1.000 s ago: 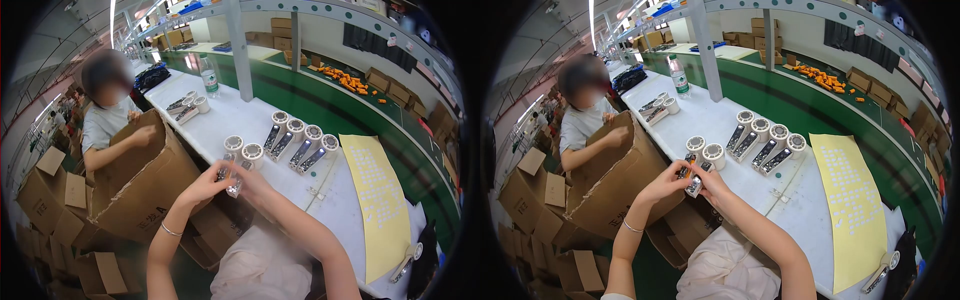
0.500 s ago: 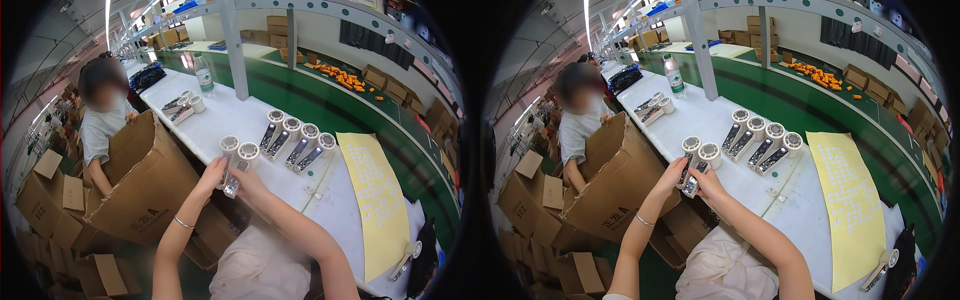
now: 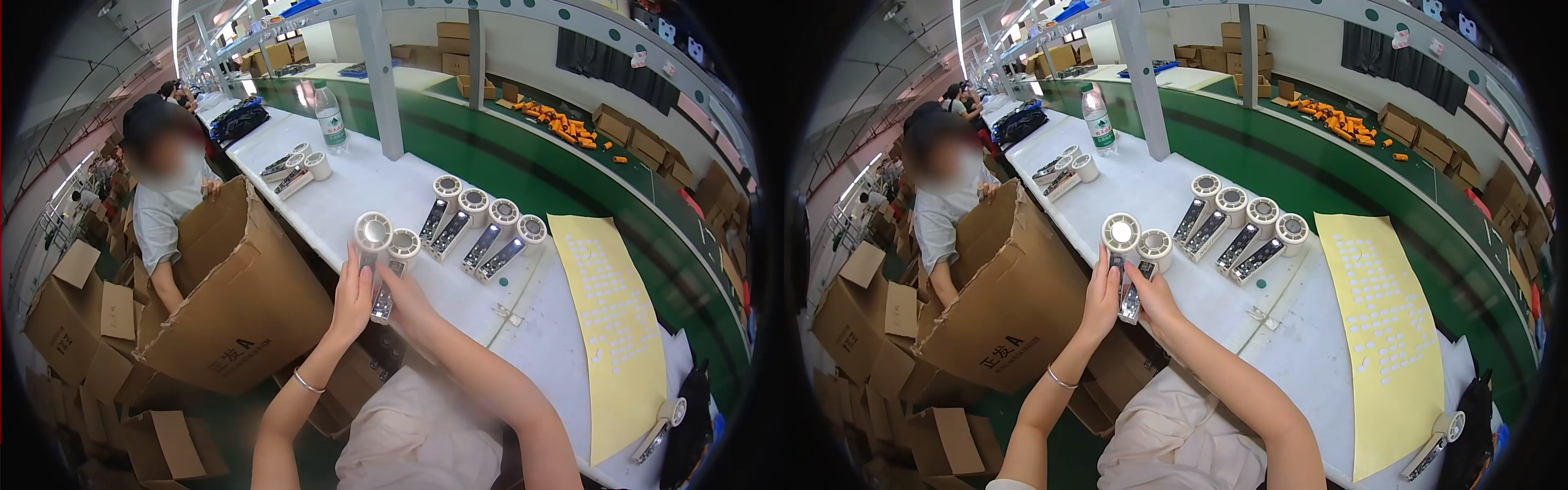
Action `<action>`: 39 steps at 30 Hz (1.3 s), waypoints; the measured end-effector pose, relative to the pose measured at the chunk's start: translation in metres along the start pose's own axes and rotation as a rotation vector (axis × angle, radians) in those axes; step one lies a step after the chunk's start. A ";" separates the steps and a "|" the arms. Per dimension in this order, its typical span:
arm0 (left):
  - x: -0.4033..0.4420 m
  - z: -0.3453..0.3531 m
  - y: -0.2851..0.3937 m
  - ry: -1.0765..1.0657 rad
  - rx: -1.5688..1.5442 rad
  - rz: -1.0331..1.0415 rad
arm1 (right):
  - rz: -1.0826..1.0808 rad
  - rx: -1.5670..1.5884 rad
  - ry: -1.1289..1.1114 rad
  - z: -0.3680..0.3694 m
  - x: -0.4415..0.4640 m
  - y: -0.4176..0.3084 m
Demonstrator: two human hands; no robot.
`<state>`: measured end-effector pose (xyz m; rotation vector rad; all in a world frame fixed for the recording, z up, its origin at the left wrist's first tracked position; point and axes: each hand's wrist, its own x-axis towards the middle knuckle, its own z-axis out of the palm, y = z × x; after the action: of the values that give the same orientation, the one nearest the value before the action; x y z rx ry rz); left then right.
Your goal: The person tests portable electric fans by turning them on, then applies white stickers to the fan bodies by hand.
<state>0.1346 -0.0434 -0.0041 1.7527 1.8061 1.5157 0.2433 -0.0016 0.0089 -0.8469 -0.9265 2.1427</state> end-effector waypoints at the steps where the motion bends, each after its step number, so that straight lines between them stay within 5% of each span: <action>1: 0.000 0.000 0.007 0.001 -0.013 0.000 | -0.012 0.031 -0.013 0.000 -0.001 0.001; 26: 0.003 0.004 0.013 0.082 -0.017 0.054 | -0.093 0.136 -0.008 -0.002 0.002 0.005; 29: 0.000 0.001 0.024 0.079 -0.189 -0.177 | -0.065 0.116 -0.026 -0.003 0.001 0.003; 33: 0.002 -0.002 0.009 -0.007 -0.129 -0.032 | 0.010 0.145 0.000 -0.003 0.000 0.000; 39: 0.001 -0.006 0.021 -0.093 -0.142 -0.100 | -0.039 0.161 -0.009 -0.003 0.000 0.001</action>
<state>0.1433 -0.0504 0.0148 1.6138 1.6722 1.4601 0.2453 -0.0012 0.0071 -0.7336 -0.7570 2.1560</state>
